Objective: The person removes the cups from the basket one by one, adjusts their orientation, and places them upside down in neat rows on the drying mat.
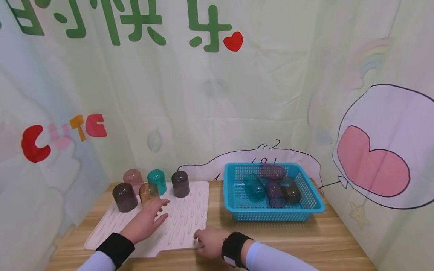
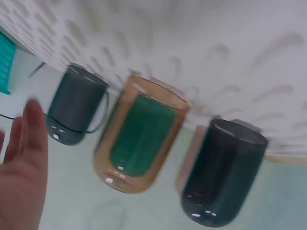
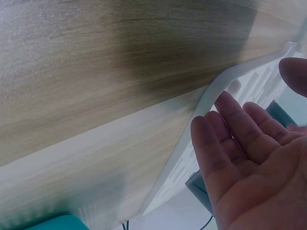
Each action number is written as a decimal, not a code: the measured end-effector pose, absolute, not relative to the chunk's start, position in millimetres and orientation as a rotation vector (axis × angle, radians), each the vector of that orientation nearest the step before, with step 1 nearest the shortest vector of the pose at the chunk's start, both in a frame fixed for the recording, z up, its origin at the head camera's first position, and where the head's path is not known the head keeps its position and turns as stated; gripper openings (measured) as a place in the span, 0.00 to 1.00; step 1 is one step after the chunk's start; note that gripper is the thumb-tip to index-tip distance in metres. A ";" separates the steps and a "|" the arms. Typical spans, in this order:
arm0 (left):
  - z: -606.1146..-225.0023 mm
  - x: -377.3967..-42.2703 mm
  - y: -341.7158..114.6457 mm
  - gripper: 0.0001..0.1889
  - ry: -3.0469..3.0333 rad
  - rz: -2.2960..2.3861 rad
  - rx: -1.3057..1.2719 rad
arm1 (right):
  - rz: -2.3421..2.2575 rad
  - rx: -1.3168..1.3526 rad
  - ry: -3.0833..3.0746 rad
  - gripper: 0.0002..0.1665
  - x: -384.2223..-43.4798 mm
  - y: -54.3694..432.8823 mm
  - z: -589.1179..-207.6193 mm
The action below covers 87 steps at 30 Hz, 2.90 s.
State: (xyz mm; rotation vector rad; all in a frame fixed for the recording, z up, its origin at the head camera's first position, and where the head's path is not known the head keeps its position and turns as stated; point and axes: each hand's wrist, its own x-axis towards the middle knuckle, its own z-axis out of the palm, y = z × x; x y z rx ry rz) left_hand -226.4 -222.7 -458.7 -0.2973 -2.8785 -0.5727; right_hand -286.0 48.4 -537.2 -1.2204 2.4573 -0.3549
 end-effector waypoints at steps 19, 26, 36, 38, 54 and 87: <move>-472.9 -207.1 -192.6 0.10 -3.245 -0.528 -0.614 | -0.402 -1.168 2.477 0.18 -256.7 55.0 -473.6; -475.6 -208.0 -192.5 0.07 -3.210 -0.437 -0.675 | -0.474 -1.115 2.552 0.17 -260.6 65.4 -454.8; -476.6 -207.6 -192.7 0.06 -3.235 -0.426 -0.647 | -0.665 -1.062 2.750 0.15 -272.3 93.1 -408.3; -476.7 -207.5 -193.3 0.06 -3.241 -0.420 -0.638 | -0.690 -1.036 2.784 0.15 -278.5 99.0 -401.1; -479.5 -206.3 -193.8 0.06 -3.228 -0.399 -0.636 | -0.526 -0.786 2.987 0.20 -350.4 158.6 -397.1; -473.0 -199.3 -192.2 0.06 -3.210 -0.406 -0.644 | -0.149 -0.451 2.925 0.28 -398.5 190.4 -410.0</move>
